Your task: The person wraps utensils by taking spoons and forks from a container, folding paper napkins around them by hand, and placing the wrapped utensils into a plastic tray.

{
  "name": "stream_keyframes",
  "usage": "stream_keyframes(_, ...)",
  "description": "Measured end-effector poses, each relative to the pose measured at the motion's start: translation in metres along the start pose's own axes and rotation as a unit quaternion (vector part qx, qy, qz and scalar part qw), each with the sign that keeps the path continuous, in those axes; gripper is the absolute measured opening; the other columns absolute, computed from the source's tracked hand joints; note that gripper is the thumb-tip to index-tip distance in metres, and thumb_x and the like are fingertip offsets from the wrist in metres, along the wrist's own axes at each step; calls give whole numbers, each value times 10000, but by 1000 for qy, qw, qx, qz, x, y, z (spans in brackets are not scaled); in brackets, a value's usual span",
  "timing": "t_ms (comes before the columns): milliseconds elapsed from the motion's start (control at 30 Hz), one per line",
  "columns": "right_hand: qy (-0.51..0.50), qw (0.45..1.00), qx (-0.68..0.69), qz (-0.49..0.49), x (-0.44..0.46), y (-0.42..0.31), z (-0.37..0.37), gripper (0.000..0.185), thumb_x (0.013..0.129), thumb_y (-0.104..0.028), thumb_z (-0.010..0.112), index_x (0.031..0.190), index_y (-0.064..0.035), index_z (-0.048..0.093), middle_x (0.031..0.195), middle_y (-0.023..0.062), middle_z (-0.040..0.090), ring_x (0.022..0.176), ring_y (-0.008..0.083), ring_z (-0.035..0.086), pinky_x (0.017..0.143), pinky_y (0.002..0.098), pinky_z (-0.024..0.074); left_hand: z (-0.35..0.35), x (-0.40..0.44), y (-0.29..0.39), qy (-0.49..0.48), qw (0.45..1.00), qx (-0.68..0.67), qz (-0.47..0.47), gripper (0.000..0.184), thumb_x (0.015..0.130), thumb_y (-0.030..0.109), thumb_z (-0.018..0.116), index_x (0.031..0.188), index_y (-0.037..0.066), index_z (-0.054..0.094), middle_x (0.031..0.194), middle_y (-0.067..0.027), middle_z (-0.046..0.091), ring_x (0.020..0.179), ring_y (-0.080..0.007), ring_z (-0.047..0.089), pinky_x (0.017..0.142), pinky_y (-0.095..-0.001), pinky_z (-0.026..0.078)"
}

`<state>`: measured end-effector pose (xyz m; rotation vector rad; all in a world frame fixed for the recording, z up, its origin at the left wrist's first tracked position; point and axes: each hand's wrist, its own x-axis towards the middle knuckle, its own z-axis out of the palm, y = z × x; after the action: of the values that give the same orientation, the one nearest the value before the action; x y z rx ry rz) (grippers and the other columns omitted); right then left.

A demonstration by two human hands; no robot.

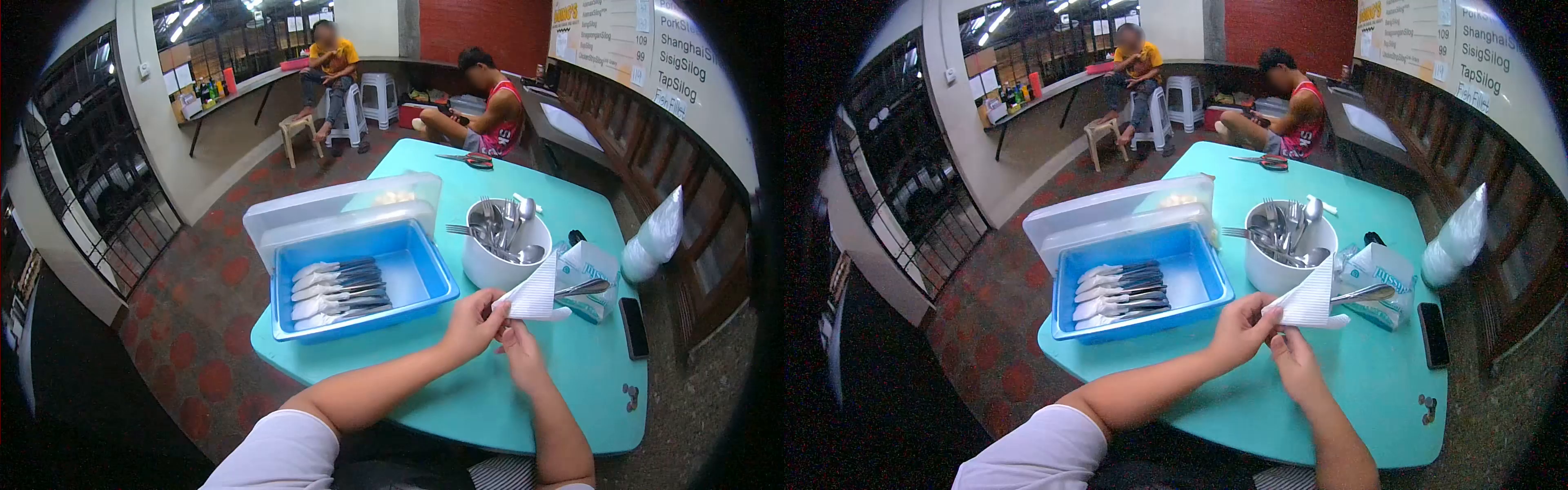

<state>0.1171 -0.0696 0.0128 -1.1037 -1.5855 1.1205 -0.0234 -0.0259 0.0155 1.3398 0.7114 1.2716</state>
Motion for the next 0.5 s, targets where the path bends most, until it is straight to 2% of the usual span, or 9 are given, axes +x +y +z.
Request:
stream_keyframes(67, -14, 987, 160, 2, 1, 21, 3, 612, 986, -432, 420, 1429, -27, 298, 1309, 116, 482, 1140, 175, 499, 928, 341, 430, 5, -7, 0, 1, 1000, 6, 1, 216, 937, 150, 566, 1057, -29, 584, 826, -46, 629, 683, -66, 584, 581, -232, 482)
stream_keyframes(100, 3, 977, 213, 9, 1, 14, 7, 600, 992, -420, 406, 1438, -38, 281, 1323, 104, 461, 1151, 171, 488, 940, 338, 421, 9, -10, 1, 1, 1000, 10, 1, 221, 938, 148, 566, 1067, -30, 585, 842, -48, 631, 696, -63, 582, 592, -227, 479)
stream_keyframes(167, 38, 948, 316, 22, 0, -9, 21, 577, 1006, -395, 379, 1455, -58, 249, 1352, 81, 421, 1172, 162, 465, 966, 330, 405, 16, -16, 7, 19, 998, 36, 53, 189, 922, 125, 568, 1018, -34, 604, 771, -35, 615, 651, -50, 529, 553, -228, 437)
stream_keyframes(300, 71, 926, 369, 19, 0, -8, 22, 529, 1014, -345, 372, 1432, -32, 289, 1286, 86, 477, 1140, 180, 489, 969, 339, 398, 24, -17, 2, 32, 994, -16, 106, 174, 910, 103, 571, 1003, -40, 606, 744, -32, 606, 623, -49, 498, 535, -230, 419)
stream_keyframes(400, 112, 922, 370, 18, 2, -7, 18, 507, 1005, -337, 403, 1381, -1, 347, 1246, 86, 513, 1105, 201, 515, 945, 361, 416, 16, -18, 0, -9, 997, 43, 61, 221, 942, 120, 559, 1084, -49, 575, 862, -53, 638, 709, -58, 585, 596, -212, 481)
stream_keyframes(500, 165, 925, 343, -9, 6, -3, 1, 475, 989, -328, 452, 1315, 14, 406, 1209, 95, 543, 1072, 213, 537, 923, 377, 429, 14, -16, 9, -17, 999, -35, 14, 234, 948, 145, 556, 1078, -50, 575, 825, -62, 632, 663, -81, 601, 575, -221, 498)
